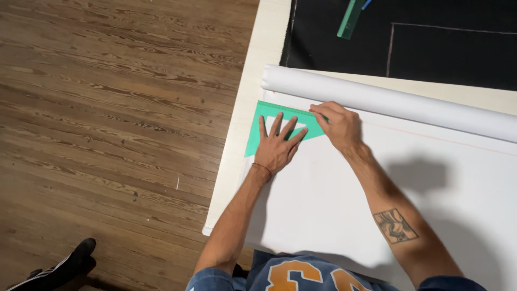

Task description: Marking measurements on a roll of leather using a set square and pencil

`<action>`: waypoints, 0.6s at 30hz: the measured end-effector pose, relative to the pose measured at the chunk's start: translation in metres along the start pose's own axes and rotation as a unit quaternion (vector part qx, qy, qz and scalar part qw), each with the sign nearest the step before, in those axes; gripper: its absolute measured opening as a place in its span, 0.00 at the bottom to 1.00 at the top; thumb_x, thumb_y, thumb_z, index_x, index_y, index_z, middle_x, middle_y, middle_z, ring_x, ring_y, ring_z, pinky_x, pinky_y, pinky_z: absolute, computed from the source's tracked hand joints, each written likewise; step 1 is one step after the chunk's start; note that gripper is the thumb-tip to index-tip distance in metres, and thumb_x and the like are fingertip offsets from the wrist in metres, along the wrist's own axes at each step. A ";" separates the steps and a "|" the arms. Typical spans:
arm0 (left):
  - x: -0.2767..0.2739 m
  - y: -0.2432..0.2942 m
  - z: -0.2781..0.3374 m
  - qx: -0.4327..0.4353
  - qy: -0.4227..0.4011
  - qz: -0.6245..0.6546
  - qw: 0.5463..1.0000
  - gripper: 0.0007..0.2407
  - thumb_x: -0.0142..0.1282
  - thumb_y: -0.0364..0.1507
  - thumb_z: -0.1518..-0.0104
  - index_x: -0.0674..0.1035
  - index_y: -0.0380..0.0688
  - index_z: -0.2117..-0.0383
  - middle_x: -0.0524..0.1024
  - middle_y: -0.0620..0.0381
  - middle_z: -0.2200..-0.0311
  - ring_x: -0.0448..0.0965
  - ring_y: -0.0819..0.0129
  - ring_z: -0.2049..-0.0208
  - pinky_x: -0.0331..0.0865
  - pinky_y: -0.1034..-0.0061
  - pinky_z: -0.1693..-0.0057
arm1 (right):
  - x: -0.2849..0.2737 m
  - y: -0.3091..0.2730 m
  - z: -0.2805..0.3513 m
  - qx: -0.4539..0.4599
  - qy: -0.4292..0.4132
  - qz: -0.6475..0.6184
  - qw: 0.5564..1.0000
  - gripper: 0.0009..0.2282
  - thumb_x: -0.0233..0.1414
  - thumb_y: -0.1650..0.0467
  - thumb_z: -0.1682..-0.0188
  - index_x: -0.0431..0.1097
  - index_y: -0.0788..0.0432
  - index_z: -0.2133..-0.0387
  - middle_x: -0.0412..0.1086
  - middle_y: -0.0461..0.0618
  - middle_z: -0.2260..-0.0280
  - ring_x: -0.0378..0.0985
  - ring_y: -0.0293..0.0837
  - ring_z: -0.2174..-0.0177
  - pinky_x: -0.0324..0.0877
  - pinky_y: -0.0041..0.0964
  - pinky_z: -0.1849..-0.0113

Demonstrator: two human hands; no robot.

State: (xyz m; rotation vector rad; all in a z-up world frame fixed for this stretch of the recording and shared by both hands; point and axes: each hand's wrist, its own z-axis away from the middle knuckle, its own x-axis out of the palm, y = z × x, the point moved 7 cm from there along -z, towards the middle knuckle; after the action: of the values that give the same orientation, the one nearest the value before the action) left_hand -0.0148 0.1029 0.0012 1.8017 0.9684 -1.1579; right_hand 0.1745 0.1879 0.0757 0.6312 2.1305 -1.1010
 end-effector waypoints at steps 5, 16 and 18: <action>-0.001 0.001 0.000 -0.004 -0.008 -0.004 1.000 0.18 0.46 0.47 0.22 0.76 0.86 0.27 0.69 0.64 0.22 0.58 0.42 0.16 0.40 0.12 0.21 | 0.043 0.010 -0.011 -0.027 -0.053 0.082 0.995 0.06 0.67 0.67 0.41 0.87 0.39 0.55 0.84 0.35 0.58 0.89 0.49 0.61 0.85 0.50 0.59; 0.001 0.001 0.000 -0.012 -0.039 -0.006 0.999 0.19 0.44 0.48 0.21 0.73 0.87 0.25 0.67 0.64 0.21 0.57 0.42 0.16 0.39 0.11 0.20 | 0.090 0.043 -0.003 -0.025 -0.123 0.147 0.981 0.07 0.62 0.62 0.39 0.85 0.31 0.51 0.79 0.27 0.55 0.89 0.49 0.61 0.86 0.52 0.58; -0.003 0.001 -0.002 -0.004 -0.026 -0.007 1.000 0.18 0.44 0.47 0.21 0.75 0.85 0.27 0.69 0.63 0.22 0.60 0.41 0.17 0.41 0.10 0.21 | 0.098 0.047 -0.004 -0.013 -0.130 0.115 0.985 0.08 0.61 0.63 0.38 0.85 0.32 0.50 0.80 0.29 0.55 0.89 0.51 0.58 0.85 0.54 0.58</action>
State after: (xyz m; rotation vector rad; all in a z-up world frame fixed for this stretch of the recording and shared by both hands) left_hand -0.0135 0.1036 0.0047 1.7520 0.9547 -1.2025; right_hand 0.1385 0.2282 -0.0190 0.6641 1.7973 -0.9694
